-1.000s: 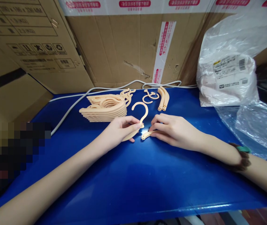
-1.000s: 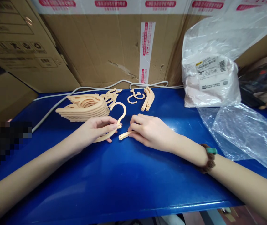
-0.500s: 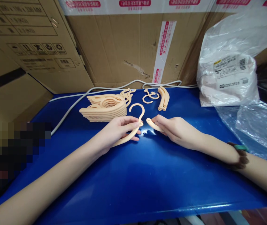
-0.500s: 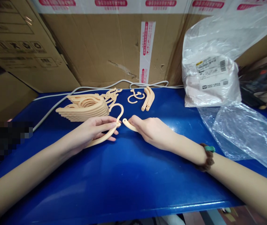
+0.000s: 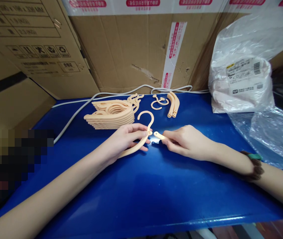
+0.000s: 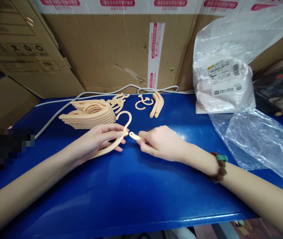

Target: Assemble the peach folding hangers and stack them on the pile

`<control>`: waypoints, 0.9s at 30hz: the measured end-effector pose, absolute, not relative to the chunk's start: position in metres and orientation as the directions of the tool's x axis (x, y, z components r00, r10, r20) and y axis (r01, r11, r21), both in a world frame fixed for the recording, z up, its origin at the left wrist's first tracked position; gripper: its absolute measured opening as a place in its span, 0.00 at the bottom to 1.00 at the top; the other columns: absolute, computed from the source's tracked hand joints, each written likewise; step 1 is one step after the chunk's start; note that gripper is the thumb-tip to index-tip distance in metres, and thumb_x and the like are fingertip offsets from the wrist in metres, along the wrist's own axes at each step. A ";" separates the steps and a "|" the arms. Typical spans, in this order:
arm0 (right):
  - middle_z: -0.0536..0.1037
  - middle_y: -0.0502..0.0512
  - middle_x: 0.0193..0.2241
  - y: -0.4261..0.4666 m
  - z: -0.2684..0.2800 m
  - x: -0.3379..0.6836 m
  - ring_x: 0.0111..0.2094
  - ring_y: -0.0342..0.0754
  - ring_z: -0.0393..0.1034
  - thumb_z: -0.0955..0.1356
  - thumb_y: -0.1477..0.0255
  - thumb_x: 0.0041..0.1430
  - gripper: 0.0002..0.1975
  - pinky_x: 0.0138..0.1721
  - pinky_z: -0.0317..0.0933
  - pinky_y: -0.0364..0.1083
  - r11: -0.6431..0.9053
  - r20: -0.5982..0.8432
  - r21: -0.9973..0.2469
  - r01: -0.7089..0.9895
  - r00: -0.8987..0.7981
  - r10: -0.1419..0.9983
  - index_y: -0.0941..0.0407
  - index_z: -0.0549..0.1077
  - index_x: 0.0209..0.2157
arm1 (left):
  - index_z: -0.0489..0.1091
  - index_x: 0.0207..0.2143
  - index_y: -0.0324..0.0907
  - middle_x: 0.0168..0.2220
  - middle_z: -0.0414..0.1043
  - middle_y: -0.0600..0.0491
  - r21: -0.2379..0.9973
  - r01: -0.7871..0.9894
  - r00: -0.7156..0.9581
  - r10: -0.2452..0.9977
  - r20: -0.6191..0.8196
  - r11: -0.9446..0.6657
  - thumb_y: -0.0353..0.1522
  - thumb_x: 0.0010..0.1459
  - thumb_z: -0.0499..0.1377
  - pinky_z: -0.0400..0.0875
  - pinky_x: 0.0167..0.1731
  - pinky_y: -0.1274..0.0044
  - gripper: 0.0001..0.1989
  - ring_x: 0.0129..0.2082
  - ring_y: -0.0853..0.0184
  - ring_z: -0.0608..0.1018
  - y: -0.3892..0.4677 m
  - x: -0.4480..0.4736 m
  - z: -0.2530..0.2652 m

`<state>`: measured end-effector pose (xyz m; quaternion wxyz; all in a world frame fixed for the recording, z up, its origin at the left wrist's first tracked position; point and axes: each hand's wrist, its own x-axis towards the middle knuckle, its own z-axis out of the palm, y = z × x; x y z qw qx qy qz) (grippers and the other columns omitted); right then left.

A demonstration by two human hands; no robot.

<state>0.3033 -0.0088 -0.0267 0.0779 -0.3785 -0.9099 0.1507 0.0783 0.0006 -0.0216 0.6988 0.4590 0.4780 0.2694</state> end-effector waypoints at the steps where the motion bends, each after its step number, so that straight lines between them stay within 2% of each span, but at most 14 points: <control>1: 0.66 0.47 0.19 -0.009 -0.026 0.303 0.18 0.39 0.53 0.58 0.67 0.65 0.14 0.23 0.42 0.43 0.670 0.027 -0.327 0.666 -0.702 0.711 0.56 0.62 0.27 | 0.75 0.36 0.38 0.31 0.77 0.50 0.901 0.060 0.402 0.816 -0.416 0.429 0.29 0.54 0.64 0.79 0.30 0.77 0.06 0.30 0.68 0.79 0.001 0.078 -0.022; 7: 0.70 0.48 0.20 -0.010 -0.026 0.303 0.18 0.40 0.55 0.57 0.66 0.66 0.14 0.24 0.43 0.43 0.707 0.057 -0.255 0.660 -0.720 0.692 0.56 0.64 0.28 | 0.76 0.37 0.38 0.32 0.77 0.50 0.891 0.021 0.421 0.804 -0.419 0.453 0.28 0.55 0.64 0.80 0.29 0.79 0.06 0.30 0.69 0.79 0.001 0.079 -0.022; 12: 0.73 0.51 0.22 -0.012 -0.027 0.303 0.19 0.41 0.60 0.55 0.64 0.69 0.18 0.23 0.42 0.45 0.742 0.105 -0.056 0.668 -0.735 0.670 0.57 0.67 0.29 | 0.77 0.39 0.40 0.34 0.78 0.50 0.888 0.000 0.468 0.784 -0.407 0.461 0.29 0.57 0.63 0.80 0.28 0.80 0.07 0.34 0.68 0.79 0.000 0.078 -0.021; 15: 0.74 0.52 0.24 -0.013 -0.028 0.304 0.21 0.42 0.65 0.55 0.64 0.70 0.20 0.24 0.44 0.45 0.750 0.159 0.010 0.661 -0.742 0.652 0.57 0.69 0.29 | 0.76 0.40 0.40 0.33 0.78 0.50 0.886 0.018 0.495 0.765 -0.411 0.464 0.30 0.59 0.62 0.80 0.26 0.81 0.07 0.32 0.68 0.80 0.000 0.077 -0.020; 22: 0.75 0.51 0.24 -0.012 -0.031 0.305 0.23 0.43 0.69 0.57 0.64 0.70 0.19 0.26 0.51 0.44 0.781 0.324 0.080 0.619 -0.757 0.567 0.58 0.72 0.32 | 0.75 0.39 0.40 0.32 0.79 0.50 0.866 0.036 0.520 0.731 -0.442 0.498 0.30 0.59 0.62 0.79 0.26 0.81 0.06 0.29 0.70 0.79 0.000 0.075 -0.018; 27: 0.77 0.52 0.26 -0.011 -0.031 0.308 0.24 0.43 0.70 0.58 0.63 0.70 0.19 0.27 0.54 0.43 0.806 0.333 0.021 0.591 -0.765 0.552 0.58 0.74 0.35 | 0.75 0.38 0.40 0.31 0.78 0.50 0.854 0.059 0.530 0.709 -0.465 0.517 0.29 0.57 0.63 0.78 0.24 0.81 0.06 0.27 0.70 0.79 0.002 0.074 -0.017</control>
